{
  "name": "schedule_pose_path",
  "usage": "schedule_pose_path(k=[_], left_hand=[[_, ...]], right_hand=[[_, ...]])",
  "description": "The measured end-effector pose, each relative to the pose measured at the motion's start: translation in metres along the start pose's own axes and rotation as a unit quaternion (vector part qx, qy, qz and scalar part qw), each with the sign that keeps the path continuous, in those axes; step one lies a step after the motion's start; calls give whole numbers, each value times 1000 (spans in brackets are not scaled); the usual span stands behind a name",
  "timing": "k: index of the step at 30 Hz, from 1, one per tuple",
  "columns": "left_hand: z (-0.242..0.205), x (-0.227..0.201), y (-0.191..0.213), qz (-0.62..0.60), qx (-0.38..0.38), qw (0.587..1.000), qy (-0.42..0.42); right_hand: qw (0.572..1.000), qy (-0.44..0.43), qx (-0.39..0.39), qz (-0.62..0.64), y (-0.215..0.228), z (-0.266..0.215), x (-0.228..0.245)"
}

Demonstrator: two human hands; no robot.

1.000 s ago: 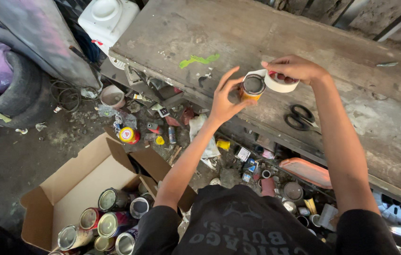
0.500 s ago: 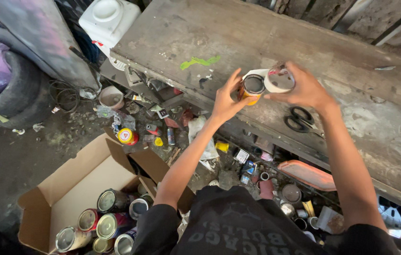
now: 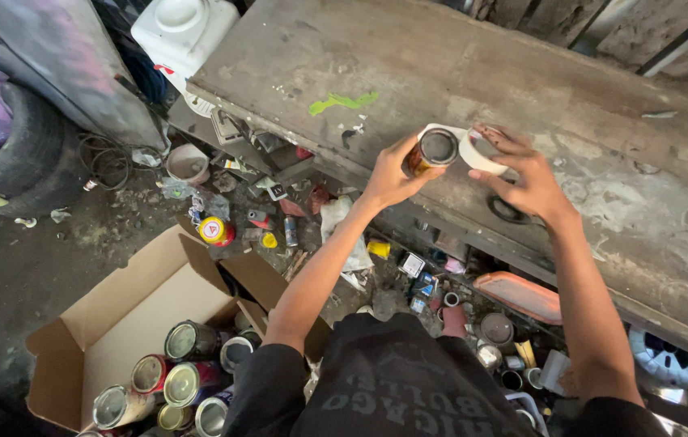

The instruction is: The person takes a paint can from a cardboard box, places it on a wooden workbench, and applies white adhesive tape around the top edge of the can. Using scissors, the person cuts the tape and smooths it down by hand before returning the can to the box.

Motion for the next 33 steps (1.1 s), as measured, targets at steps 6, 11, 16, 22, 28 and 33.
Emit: schedule_pose_path(k=[6,11,16,22,28,33], left_hand=[[1,-2,2,34,-33,998,51],[5,2,-3,60,-65,995,39],[1,3,-7,153,-65,986,-31],[-6,0,-16,151,-93,984,-25],[-6,4,-14,213,-98,971,-46],[-5,10,-19,174,-86,980,-41]], right_hand=[[999,13,6,33,-8,-6,6],[999,29,-9,30,-19,-21,29],[997,-20,-40,65,-26,-25,62],[994,-12,-65,84,-13,-18,90],[986,5,-144,-79,-13,-19,98],[988,9,-146,-50,-33,-21,95]])
Point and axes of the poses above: each hand's wrist, its own z-axis towards the middle knuckle, its own y-axis out of the back of the hand, x = y × z, the point moved 2 cm from there along z, towards the middle knuckle, and after that the axes turned 10 degrees about -y, right-handed, at the moved point
